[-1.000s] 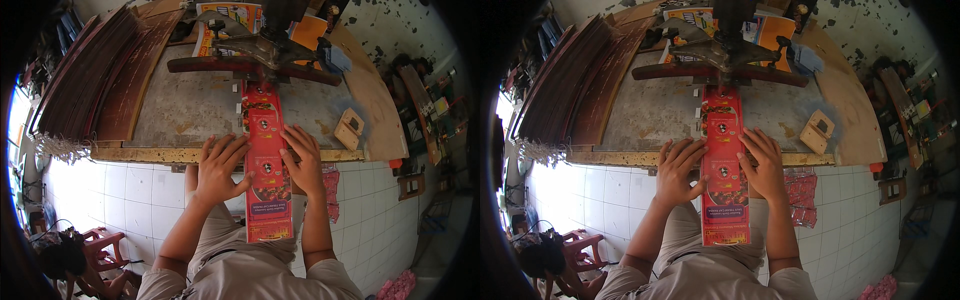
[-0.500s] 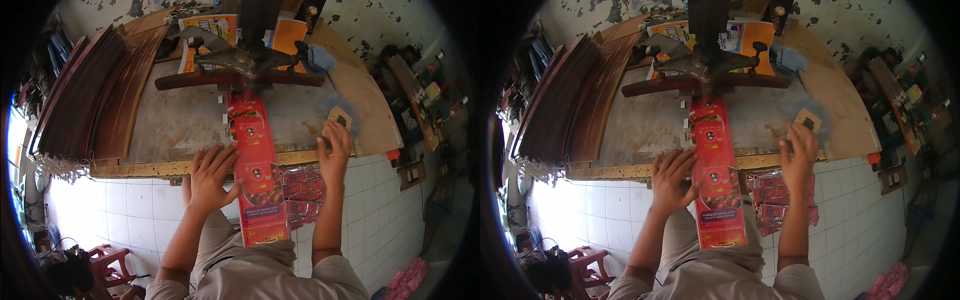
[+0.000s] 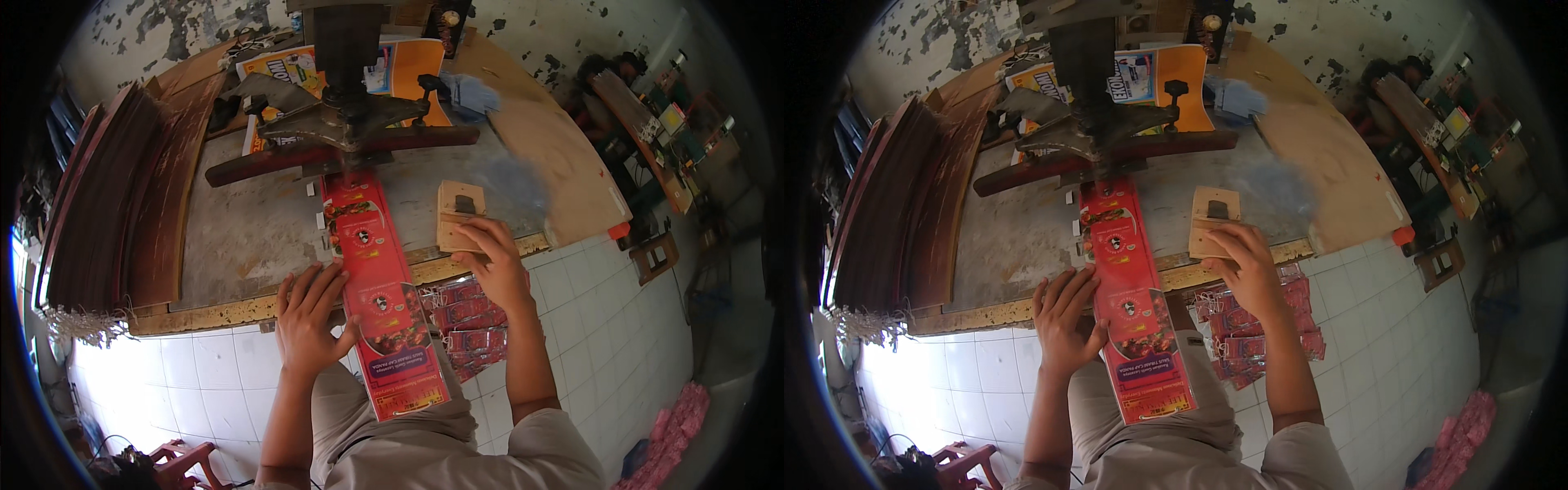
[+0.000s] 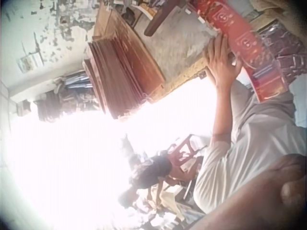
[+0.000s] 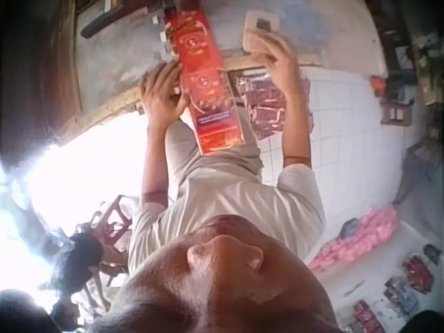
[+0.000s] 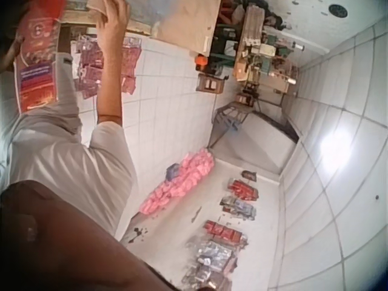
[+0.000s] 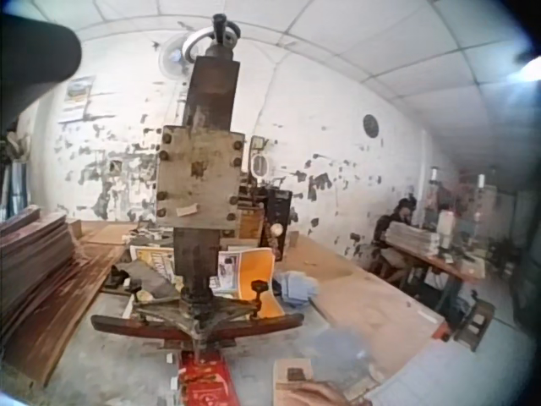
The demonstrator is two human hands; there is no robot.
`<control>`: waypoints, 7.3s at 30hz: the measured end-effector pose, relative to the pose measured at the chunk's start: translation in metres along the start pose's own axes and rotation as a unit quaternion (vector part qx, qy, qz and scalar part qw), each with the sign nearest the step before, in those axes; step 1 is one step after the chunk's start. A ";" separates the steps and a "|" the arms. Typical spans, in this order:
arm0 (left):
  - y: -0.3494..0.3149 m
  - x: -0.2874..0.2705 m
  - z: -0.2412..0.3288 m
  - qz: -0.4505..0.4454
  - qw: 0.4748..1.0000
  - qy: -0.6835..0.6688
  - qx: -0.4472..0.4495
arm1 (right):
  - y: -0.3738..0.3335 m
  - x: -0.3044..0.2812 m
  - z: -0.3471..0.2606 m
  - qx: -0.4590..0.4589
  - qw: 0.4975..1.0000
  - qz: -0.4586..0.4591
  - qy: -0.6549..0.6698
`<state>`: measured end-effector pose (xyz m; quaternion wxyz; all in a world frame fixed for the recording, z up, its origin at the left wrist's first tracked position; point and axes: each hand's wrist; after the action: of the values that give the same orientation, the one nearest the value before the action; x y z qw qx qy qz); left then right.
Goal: The person places long red printed sheets one at a time onto a workbench and applies small adhesive labels or stickers to specific locations on each sheet using a small wooden block to press them down.
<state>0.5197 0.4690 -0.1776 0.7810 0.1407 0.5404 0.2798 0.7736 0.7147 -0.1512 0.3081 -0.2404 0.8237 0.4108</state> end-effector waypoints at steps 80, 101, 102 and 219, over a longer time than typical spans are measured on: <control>-0.001 -0.003 0.000 0.014 1.000 -0.008 0.015 | 0.089 -0.020 0.109 0.206 0.940 0.078 0.259; 0.000 -0.002 0.000 0.010 1.000 -0.006 0.012 | 0.065 -0.037 0.076 0.049 0.995 0.084 -0.002; 0.000 -0.002 0.000 0.009 1.000 -0.006 0.011 | 0.066 -0.040 0.069 0.031 0.996 0.078 -0.004; -0.063 0.060 -0.039 0.110 0.986 0.118 0.048 | -0.081 0.106 0.023 -0.009 0.979 0.182 -0.096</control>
<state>0.5170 0.4504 -0.2716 0.6686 0.2031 0.6226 0.3522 0.7595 0.6744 -0.2800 0.3039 -0.0484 0.8166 0.4882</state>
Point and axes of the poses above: each hand's wrist, its own y-axis towards the middle knuckle, its own x-axis out of the palm, z = x × y, and after that the axes turned 1 degree about -z, right-handed
